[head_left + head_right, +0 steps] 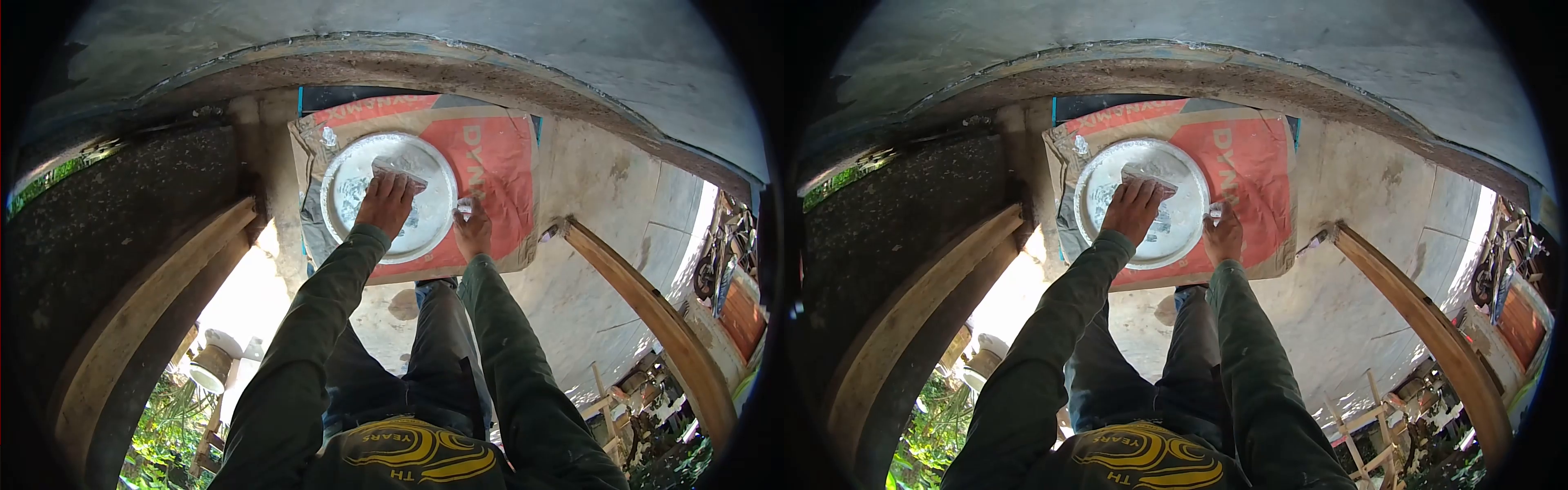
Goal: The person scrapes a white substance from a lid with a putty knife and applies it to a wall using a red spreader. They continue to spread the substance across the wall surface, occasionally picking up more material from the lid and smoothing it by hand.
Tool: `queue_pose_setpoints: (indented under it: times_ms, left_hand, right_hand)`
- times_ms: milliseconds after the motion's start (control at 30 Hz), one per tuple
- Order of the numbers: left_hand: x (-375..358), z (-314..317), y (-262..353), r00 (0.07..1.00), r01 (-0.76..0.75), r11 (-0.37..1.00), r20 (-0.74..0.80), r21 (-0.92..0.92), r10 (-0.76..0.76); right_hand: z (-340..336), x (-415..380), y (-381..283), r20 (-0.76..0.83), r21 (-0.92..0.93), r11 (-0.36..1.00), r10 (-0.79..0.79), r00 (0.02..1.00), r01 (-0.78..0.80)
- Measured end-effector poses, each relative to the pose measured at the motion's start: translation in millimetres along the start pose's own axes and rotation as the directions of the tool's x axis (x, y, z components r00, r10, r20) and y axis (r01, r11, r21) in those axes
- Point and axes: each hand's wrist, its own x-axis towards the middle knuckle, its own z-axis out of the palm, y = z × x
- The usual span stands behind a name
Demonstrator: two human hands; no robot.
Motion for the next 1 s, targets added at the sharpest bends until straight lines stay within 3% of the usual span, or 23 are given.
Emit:
queue_pose_setpoints:
  times_ms: [200,467,667,733,800,867,933,1000]
  left_hand:
    - [3.1,9.3,2.8,0.999,0.011,1.000,0.043,-0.011,-0.010]
    - [0.5,18.9,4.7,0.998,0.019,0.999,0.061,-0.037,-0.016]
    - [-15.7,9.0,21.6,0.986,0.004,0.997,0.166,-0.082,0.010]
    - [-20.9,0.5,26.6,0.933,0.118,0.956,0.361,-0.268,-0.014]
    - [-24.4,-6.2,20.6,0.924,0.207,0.928,0.373,-0.309,-0.082]
    - [-28.2,-13.6,3.5,0.882,0.373,0.847,0.429,-0.380,-0.196]
    - [-25.9,-23.1,-28.1,0.751,0.617,0.606,0.606,-0.503,-0.262]
    - [-44.9,30.0,-62.6,0.665,0.746,0.103,0.728,-0.658,-0.166]
  right_hand:
    - [0.5,0.8,9.7,0.054,0.130,0.991,0.034,0.998,-0.041]
    - [-3.9,0.9,5.9,0.095,0.106,0.993,0.045,0.995,-0.055]
    - [0.5,0.1,21.5,0.126,0.116,0.993,0.011,0.992,-0.026]
    - [-5.2,0.0,11.1,0.136,0.131,0.991,0.014,0.991,-0.032]
    - [-14.2,-1.9,3.0,0.159,0.091,0.995,0.013,0.987,-0.028]
    - [-13.1,-1.4,12.4,0.182,0.129,0.991,0.014,0.983,-0.038]
    - [-16.2,-2.0,20.8,0.206,0.163,0.985,0.018,0.978,-0.052]
    - [-20.1,-2.6,23.3,0.255,0.171,0.980,0.051,0.966,-0.097]
